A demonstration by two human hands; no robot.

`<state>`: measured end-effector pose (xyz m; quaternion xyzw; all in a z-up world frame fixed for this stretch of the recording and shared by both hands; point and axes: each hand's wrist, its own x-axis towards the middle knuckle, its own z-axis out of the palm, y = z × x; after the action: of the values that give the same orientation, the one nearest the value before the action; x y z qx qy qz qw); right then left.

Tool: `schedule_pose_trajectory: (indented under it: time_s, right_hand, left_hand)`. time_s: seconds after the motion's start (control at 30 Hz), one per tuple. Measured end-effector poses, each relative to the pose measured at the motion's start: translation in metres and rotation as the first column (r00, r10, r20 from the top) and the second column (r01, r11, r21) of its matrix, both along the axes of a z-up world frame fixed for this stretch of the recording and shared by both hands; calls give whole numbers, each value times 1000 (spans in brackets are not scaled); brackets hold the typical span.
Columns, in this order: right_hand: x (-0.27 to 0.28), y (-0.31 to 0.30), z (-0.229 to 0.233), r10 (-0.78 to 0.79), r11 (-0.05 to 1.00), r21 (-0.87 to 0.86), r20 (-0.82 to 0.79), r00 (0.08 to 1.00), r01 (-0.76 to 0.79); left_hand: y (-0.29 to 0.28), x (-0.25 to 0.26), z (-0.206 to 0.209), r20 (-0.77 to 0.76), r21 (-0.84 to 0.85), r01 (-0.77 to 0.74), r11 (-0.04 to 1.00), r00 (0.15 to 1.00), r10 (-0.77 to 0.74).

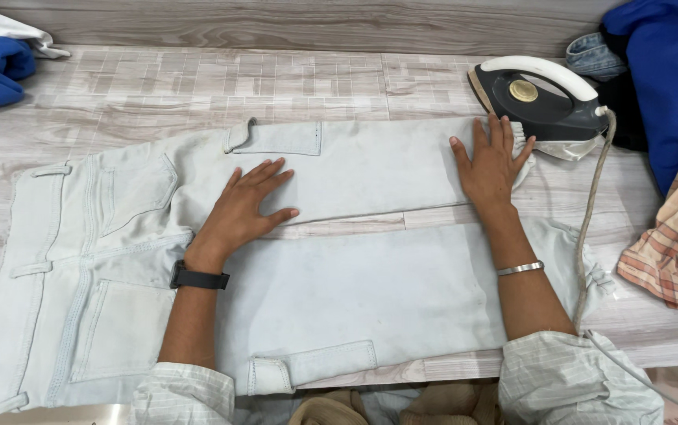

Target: The person irons a pair of light-colored pants on a tiled surface, smoothing the fabric and using an electric iron on the legs and waistband. After finishing the pants, the person picks up a white t-shirt, lays it flat, and irons the front graphic area.

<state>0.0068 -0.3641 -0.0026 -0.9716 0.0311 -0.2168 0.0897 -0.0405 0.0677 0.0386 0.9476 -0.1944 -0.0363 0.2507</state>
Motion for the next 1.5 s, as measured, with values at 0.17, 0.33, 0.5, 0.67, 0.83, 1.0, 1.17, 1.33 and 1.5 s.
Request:
schedule_pose_trajectory:
  time_s: [0.17,0.33,0.5,0.67,0.83,1.0,1.17,1.33,1.5]
  right_hand:
    - [-1,1,-1,6,1000,-10,-12,1000,-6]
    - [-3,6,8,-20,998,62,1,1000,20]
    - [-9,-7,29,-15,998,63,330,944,-6]
    - [12,-73,57,-30,993,-99,371,928,71]
    - [55,-143,84,-94,983,-143,118,988,111]
    - [88,-147,91,-115,992,24,-165,980,121]
    - [73,-97,121,-34,986,-165,20,999,37]
    - [27,-25,166,267,938,-288,239,933,-194]
    - [-3,62,174,400,913,-5,211,892,-409]
  left_hand:
    - [-1,1,-2,6,-30,-14,999,1000,14]
    - [-8,-3,-2,37,-51,-35,998,999,37]
    - [-27,-10,-6,178,-88,-8,996,984,23]
    - [-41,-13,-14,228,-83,48,995,973,-27]
    - [-46,-14,-24,248,-66,40,997,968,-22]
    - [-47,-12,-28,268,-62,38,997,963,-20]
    - [-47,-12,-25,238,-42,27,999,971,-16]
    - [-49,-10,-23,383,-48,-10,999,923,28]
    - [-44,-9,-15,436,-247,-138,959,868,237]
